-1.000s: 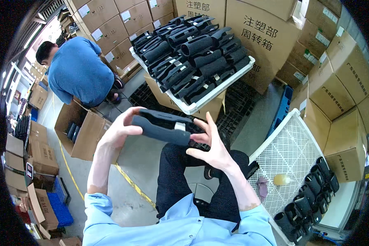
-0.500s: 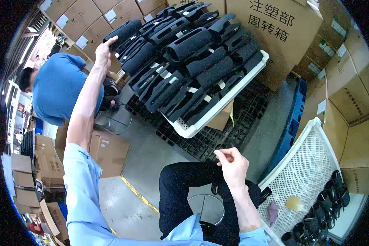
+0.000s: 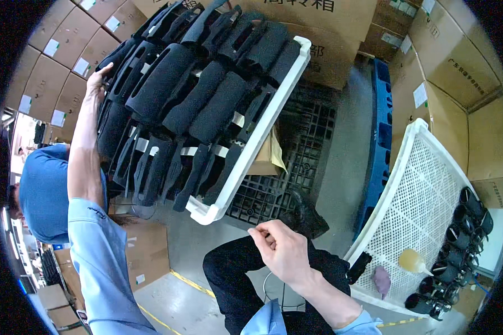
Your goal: Applying liquid from a squeeze bottle to black plastic components and inspecting them at a production workstation.
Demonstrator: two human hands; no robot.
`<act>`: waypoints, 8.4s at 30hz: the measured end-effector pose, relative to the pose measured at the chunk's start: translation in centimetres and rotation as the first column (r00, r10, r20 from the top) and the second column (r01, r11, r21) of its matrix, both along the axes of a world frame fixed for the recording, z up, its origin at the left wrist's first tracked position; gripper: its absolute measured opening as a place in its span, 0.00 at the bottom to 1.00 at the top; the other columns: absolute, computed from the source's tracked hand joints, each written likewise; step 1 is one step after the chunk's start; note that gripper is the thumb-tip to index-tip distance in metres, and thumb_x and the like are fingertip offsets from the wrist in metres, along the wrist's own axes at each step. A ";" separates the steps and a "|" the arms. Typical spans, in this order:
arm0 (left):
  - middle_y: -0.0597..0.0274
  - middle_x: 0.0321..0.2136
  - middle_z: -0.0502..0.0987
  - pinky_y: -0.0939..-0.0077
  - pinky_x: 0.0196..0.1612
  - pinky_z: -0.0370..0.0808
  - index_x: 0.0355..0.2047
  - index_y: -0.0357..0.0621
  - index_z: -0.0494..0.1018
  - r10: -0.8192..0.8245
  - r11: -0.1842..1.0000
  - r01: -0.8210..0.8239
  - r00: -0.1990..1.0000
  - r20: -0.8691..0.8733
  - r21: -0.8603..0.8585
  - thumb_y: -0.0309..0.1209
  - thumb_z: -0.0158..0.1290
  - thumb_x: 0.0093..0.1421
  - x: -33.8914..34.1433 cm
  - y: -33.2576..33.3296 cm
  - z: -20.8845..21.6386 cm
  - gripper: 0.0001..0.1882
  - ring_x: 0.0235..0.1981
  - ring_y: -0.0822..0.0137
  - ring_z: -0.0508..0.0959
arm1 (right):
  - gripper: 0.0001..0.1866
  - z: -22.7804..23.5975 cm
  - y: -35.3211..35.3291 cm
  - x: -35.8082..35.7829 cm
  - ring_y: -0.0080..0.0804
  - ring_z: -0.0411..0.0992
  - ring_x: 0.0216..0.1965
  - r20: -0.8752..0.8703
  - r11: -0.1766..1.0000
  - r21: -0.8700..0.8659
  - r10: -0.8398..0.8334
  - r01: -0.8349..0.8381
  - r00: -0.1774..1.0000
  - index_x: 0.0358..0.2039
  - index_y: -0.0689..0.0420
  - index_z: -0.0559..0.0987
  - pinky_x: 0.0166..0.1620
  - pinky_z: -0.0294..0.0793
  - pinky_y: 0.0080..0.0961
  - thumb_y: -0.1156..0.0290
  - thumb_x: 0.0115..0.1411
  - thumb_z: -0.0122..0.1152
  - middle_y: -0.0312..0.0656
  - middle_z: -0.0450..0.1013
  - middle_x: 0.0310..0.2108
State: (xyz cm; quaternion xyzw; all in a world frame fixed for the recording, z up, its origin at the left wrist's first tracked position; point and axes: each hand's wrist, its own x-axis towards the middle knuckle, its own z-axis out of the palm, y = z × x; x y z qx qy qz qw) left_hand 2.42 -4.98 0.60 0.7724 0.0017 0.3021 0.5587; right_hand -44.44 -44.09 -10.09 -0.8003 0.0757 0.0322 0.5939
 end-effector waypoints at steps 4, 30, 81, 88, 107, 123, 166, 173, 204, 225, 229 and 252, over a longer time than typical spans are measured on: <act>0.57 0.41 0.83 0.77 0.48 0.76 0.50 0.38 0.78 -0.035 0.998 0.031 0.997 0.068 0.053 0.35 0.62 0.61 -4.9 -3.8 2.0 0.20 0.38 0.68 0.81 | 0.10 0.3 -0.1 -0.7 0.24 0.75 0.24 -0.057 0.993 0.113 0.045 -0.039 0.997 0.46 0.65 0.80 0.28 0.73 0.16 0.75 0.67 0.61 0.42 0.78 0.30; 0.56 0.48 0.80 0.82 0.42 0.69 0.60 0.38 0.75 -0.891 0.367 0.508 0.434 -0.137 -0.779 0.48 0.39 0.76 -62.0 -32.4 0.8 0.29 0.40 0.74 0.75 | 0.19 7.3 -6.8 -19.4 0.15 0.62 0.15 0.128 -0.259 0.963 0.185 -0.077 0.974 0.53 0.61 0.80 0.19 0.56 0.12 0.63 0.77 0.45 0.36 0.77 0.27; 0.67 0.24 0.76 0.87 0.26 0.60 0.29 0.45 0.77 -0.437 0.871 0.132 0.646 -0.625 -0.473 0.45 0.49 0.75 -70.0 -26.8 -8.4 0.21 0.22 0.80 0.67 | 0.35 -5.3 -45.3 -57.7 0.46 0.79 0.42 0.477 -0.455 -0.713 -0.873 0.533 -0.107 0.63 0.67 0.68 0.48 0.80 0.29 0.57 0.63 0.64 0.55 0.73 0.53; 0.67 0.25 0.75 0.85 0.28 0.62 0.31 0.45 0.77 -0.552 0.815 0.244 0.604 -0.575 -0.526 0.45 0.50 0.74 -69.4 -27.9 -7.9 0.20 0.24 0.78 0.68 | 0.27 -3.1 -45.2 -58.2 0.45 0.83 0.39 -0.446 -0.067 0.291 -0.892 0.955 0.074 0.55 0.67 0.70 0.37 0.84 0.26 0.63 0.62 0.65 0.54 0.76 0.46; 0.35 0.67 0.63 0.51 0.73 0.58 0.71 0.32 0.54 -0.945 0.281 0.653 0.058 -0.323 -0.704 0.42 0.56 0.67 -68.2 -34.3 -2.6 0.41 0.70 0.45 0.62 | 0.24 8.2 -22.9 -39.0 0.36 0.80 0.37 -0.104 0.675 0.512 -0.565 0.531 0.819 0.59 0.67 0.69 0.39 0.80 0.22 0.72 0.64 0.59 0.50 0.75 0.47; 0.48 0.61 0.67 0.53 0.64 0.68 0.69 0.43 0.57 -0.654 0.713 0.699 0.630 -0.418 -0.060 0.30 0.74 0.48 -65.9 -23.7 6.4 0.51 0.61 0.49 0.70 | 0.20 7.8 -7.3 -27.7 0.27 0.80 0.35 0.061 0.818 0.575 -0.050 0.006 0.997 0.54 0.65 0.76 0.38 0.77 0.15 0.73 0.64 0.67 0.46 0.78 0.40; 0.48 0.67 0.57 0.48 0.69 0.65 0.71 0.49 0.53 -0.524 0.539 0.388 0.849 -0.063 0.747 0.26 0.69 0.51 -58.0 -20.5 8.9 0.51 0.67 0.43 0.63 | 0.13 8.0 -7.8 -29.9 0.24 0.77 0.23 -0.062 0.843 0.538 0.020 0.017 0.998 0.42 0.64 0.84 0.27 0.68 0.12 0.66 0.70 0.58 0.42 0.82 0.28; 0.48 0.67 0.57 0.49 0.68 0.66 0.71 0.48 0.54 -0.640 0.446 0.487 0.760 -0.112 0.751 0.24 0.69 0.49 -59.8 -22.9 8.3 0.51 0.67 0.43 0.64 | 0.13 11.9 -8.4 -26.4 0.23 0.77 0.24 0.036 0.863 0.505 -0.045 0.021 0.998 0.46 0.64 0.82 0.27 0.71 0.13 0.68 0.69 0.59 0.43 0.81 0.34; 0.53 0.66 0.62 0.44 0.70 0.64 0.70 0.49 0.58 -0.620 0.268 0.473 0.751 -0.225 0.839 0.13 0.65 0.41 -62.9 -27.3 7.0 0.54 0.67 0.43 0.65 | 0.10 13.3 -7.1 -22.8 0.28 0.77 0.20 0.100 0.991 0.131 -0.035 0.022 0.994 0.33 0.70 0.85 0.25 0.77 0.20 0.73 0.60 0.68 0.46 0.82 0.26; 0.51 0.66 0.61 0.48 0.65 0.73 0.70 0.50 0.58 -0.640 0.237 0.639 0.670 -0.377 0.732 0.12 0.63 0.41 -62.0 -25.9 5.4 0.53 0.62 0.41 0.70 | 0.15 10.4 -5.8 -23.5 0.33 0.81 0.22 -0.200 0.690 0.711 0.012 0.136 0.980 0.41 0.72 0.82 0.25 0.84 0.20 0.69 0.68 0.61 0.50 0.81 0.28; 0.51 0.65 0.61 0.50 0.63 0.75 0.70 0.50 0.58 -0.637 0.238 0.640 0.671 -0.380 0.731 0.12 0.63 0.41 -61.5 -25.5 5.1 0.53 0.61 0.41 0.72 | 0.15 9.9 -5.8 -23.1 0.34 0.81 0.22 -0.210 0.638 0.758 0.046 0.133 0.977 0.40 0.71 0.82 0.25 0.85 0.21 0.68 0.67 0.62 0.50 0.81 0.29; 0.51 0.62 0.64 0.49 0.62 0.75 0.69 0.50 0.59 -0.568 0.069 0.619 0.669 -0.479 0.782 0.12 0.63 0.42 -61.8 -26.9 4.3 0.52 0.59 0.43 0.73 | 0.11 8.3 -6.0 -23.2 0.32 0.79 0.18 -0.024 0.967 0.255 0.035 -0.027 0.999 0.35 0.76 0.81 0.23 0.79 0.18 0.77 0.62 0.60 0.48 0.81 0.26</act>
